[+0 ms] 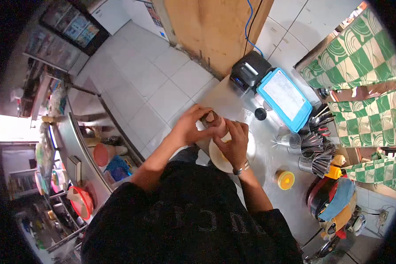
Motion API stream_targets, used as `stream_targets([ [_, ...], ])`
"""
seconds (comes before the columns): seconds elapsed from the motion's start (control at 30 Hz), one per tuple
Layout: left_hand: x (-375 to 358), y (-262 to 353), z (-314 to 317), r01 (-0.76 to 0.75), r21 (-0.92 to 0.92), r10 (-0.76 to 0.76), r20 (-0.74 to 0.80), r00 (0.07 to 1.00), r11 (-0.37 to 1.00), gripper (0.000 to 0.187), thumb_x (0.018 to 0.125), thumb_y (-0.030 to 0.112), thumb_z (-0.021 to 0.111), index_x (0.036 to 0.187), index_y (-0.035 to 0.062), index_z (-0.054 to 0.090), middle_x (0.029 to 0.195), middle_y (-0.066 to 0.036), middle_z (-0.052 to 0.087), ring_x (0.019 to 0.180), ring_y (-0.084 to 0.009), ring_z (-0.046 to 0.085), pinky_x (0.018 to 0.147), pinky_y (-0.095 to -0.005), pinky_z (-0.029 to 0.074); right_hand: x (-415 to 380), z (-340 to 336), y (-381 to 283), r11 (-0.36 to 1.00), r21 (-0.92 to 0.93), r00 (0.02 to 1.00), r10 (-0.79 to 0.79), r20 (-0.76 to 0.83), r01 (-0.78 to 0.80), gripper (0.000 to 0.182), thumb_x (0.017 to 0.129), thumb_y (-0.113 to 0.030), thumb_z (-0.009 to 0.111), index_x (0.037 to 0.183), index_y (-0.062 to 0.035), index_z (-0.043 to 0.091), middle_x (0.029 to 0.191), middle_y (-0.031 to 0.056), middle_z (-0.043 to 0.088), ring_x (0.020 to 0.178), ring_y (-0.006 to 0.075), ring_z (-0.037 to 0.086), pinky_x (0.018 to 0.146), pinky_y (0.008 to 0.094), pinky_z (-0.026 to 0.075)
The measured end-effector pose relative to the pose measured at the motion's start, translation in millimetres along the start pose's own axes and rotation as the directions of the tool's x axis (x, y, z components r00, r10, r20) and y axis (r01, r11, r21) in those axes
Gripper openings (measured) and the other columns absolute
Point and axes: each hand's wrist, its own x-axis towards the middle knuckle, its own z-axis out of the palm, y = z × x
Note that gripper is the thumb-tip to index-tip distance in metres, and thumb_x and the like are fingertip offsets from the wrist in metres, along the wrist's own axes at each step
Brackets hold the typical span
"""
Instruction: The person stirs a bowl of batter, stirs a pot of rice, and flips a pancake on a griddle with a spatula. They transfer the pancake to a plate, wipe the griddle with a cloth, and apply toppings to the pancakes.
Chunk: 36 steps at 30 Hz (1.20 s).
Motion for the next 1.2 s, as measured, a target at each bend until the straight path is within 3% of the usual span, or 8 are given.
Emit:
stream_targets([
  [0.23,2.9,29.9,9.8,0.276,0.019,-0.275,-0.043,0.96,0.961,0.05,0.07,0.028,0.077,0.11,0.0036,0.059,0.091,-0.012,0.056,0.083,-0.0266,0.058,0.075,-0.0338,0.049,-1.6,3.0,1.0,0.999,0.043,0.997,-0.021,-0.071,0.025,0.053,0.062,-0.017,0.077,0.11,-0.0048,0.059,0.099,0.0093,0.062,0.09,0.031,0.053,0.082,0.0396,0.043],
  [0.63,2.8,23.7,50.2,-0.202,0.037,0.202,0.014,0.979,0.979,0.065,0.074,0.033,0.074,0.127,0.0038,0.049,0.1,-0.016,0.051,0.084,-0.0309,0.057,0.079,-0.0357,0.048,-31.8,-16.0,40.3,0.995,0.1,0.995,0.014,-0.1,-0.004,0.055,0.058,-0.012,0.08,0.108,-0.0034,0.059,0.099,0.0114,0.062,0.089,0.0292,0.055,0.079,0.0369,0.045],
  [0.73,-9.0,0.1,86.0,-0.055,-0.292,0.041,-0.053,0.998,0.955,0.071,0.077,0.032,0.072,0.134,0.0034,0.041,0.103,-0.018,0.049,0.088,-0.0322,0.056,0.083,-0.0359,0.048,-48.1,-34.8,64.9,0.98,0.075,0.964,0.195,-0.183,-0.184,0.048,0.063,-0.012,0.078,0.105,-0.0025,0.058,0.093,0.0114,0.06,0.085,0.0269,0.055,0.077,0.0356,0.045],
  [0.8,-21.4,-51.2,112.9,0.463,-0.491,-0.432,0.182,0.883,0.739,0.078,0.079,0.031,0.07,0.139,0.0014,0.031,0.104,-0.017,0.051,0.093,-0.0339,0.056,0.085,-0.0386,0.048,-63.3,-40.9,103.1,0.943,0.009,0.91,0.324,-0.257,-0.333,0.044,0.065,-0.012,0.077,0.102,-0.002,0.057,0.091,0.0112,0.059,0.083,0.0251,0.055,0.076,0.0348,0.044],
  [0.87,-43.8,-81.9,125.6,0.551,-0.042,-0.513,0.311,0.8,0.833,0.072,0.079,0.026,0.07,0.132,-0.0017,0.032,0.1,-0.017,0.056,0.093,-0.0318,0.058,0.083,-0.04,0.049,-75.4,-41.6,141.1,0.84,0.066,0.799,0.533,-0.278,-0.538,0.043,0.068,-0.015,0.076,0.103,-0.0004,0.055,0.09,0.0117,0.059,0.083,0.023,0.057,0.076,0.0342,0.046],
  [1.0,-99.6,-118.0,165.5,0.42,0.159,-0.444,0.179,0.878,0.894,0.061,0.077,0.021,0.071,0.12,-0.0007,0.034,0.093,-0.018,0.059,0.09,-0.031,0.062,0.078,-0.0408,0.051,-91.5,-11.6,212.3,0.78,0.261,0.727,0.625,-0.285,-0.568,0.044,0.073,-0.014,0.075,0.105,0.0015,0.05,0.096,0.012,0.06,0.089,0.0188,0.059,0.077,0.0314,0.049],
  [1.07,-89.4,-78.8,157.9,0.905,-0.11,-0.836,0.35,0.423,0.411,0.057,0.074,0.017,0.071,0.112,0.0013,0.032,0.09,-0.022,0.059,0.088,-0.0332,0.062,0.078,-0.0432,0.05,-86.9,-3.3,219.3,0.748,0.397,0.722,0.645,-0.25,-0.531,0.045,0.073,-0.008,0.074,0.107,0.0021,0.046,0.101,0.0112,0.059,0.093,0.0172,0.059,0.079,0.0296,0.049],
  [1.2,-128.2,-117.4,203.9,0.82,-0.28,-0.788,0.247,0.563,0.498,0.063,0.074,0.016,0.069,0.116,-0.0002,0.026,0.096,-0.027,0.056,0.093,-0.0426,0.06,0.081,-0.048,0.047,-74.3,4.0,214.4,0.743,0.447,0.739,0.633,-0.231,-0.497,0.049,0.073,0.0,0.072,0.11,0.0028,0.04,0.106,0.009,0.056,0.091,0.0154,0.058,0.08,0.0281,0.05],
])
